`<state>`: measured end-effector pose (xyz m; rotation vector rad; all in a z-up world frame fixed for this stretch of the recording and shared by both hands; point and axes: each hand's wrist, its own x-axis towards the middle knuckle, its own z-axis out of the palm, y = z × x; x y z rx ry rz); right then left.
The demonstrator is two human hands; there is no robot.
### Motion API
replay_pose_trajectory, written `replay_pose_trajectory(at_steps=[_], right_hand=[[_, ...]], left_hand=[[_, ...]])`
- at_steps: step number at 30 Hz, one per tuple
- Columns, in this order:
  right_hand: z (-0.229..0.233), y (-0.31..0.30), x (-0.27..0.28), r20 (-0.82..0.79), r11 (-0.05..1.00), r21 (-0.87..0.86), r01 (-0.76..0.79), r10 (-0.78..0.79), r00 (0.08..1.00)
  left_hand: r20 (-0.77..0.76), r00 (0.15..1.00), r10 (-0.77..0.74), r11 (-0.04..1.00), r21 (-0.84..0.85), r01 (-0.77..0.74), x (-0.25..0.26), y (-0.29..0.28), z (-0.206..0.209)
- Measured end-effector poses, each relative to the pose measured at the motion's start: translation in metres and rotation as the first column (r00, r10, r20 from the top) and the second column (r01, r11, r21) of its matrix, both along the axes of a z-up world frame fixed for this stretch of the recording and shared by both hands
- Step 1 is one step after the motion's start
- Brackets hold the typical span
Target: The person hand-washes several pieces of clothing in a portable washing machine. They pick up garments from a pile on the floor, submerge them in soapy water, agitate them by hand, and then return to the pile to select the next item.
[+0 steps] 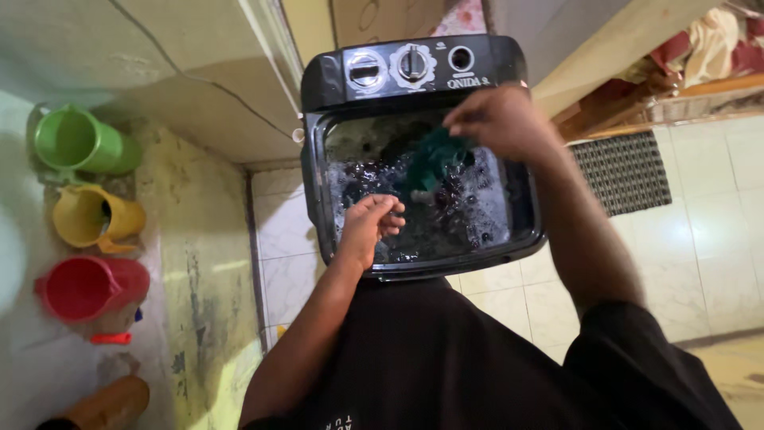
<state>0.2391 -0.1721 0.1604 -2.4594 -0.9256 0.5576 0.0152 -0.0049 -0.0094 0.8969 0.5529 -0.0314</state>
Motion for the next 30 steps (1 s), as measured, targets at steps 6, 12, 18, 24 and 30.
replay_pose_trajectory(at_steps=[6,12,18,24,30], right_hand=[[0.096,-0.014,-0.014,0.265,0.875,0.475,-0.1,-0.034,0.964],[-0.021,0.005,-0.005,0.189,0.939,0.344,-0.009,-0.06,0.98],[-0.249,0.052,0.004,0.245,0.993,0.121,0.018,-0.047,0.968],[-0.392,0.062,-0.032,0.158,0.925,-0.379,-0.014,0.08,0.984],[-0.359,0.06,-0.025,-0.025,0.867,-0.496,-0.038,0.03,0.999]], left_hand=[[0.011,0.999,-0.033,0.999,-0.007,0.033,0.017,-0.001,0.008],[-0.057,0.998,-0.036,0.999,-0.022,0.035,0.006,0.002,0.003],[-0.036,0.999,0.013,0.991,0.131,-0.008,-0.012,0.004,-0.006],[0.02,0.998,0.053,0.985,0.163,-0.056,-0.035,0.003,-0.007],[-0.015,0.999,0.046,0.99,0.137,-0.044,-0.043,0.008,-0.016]])
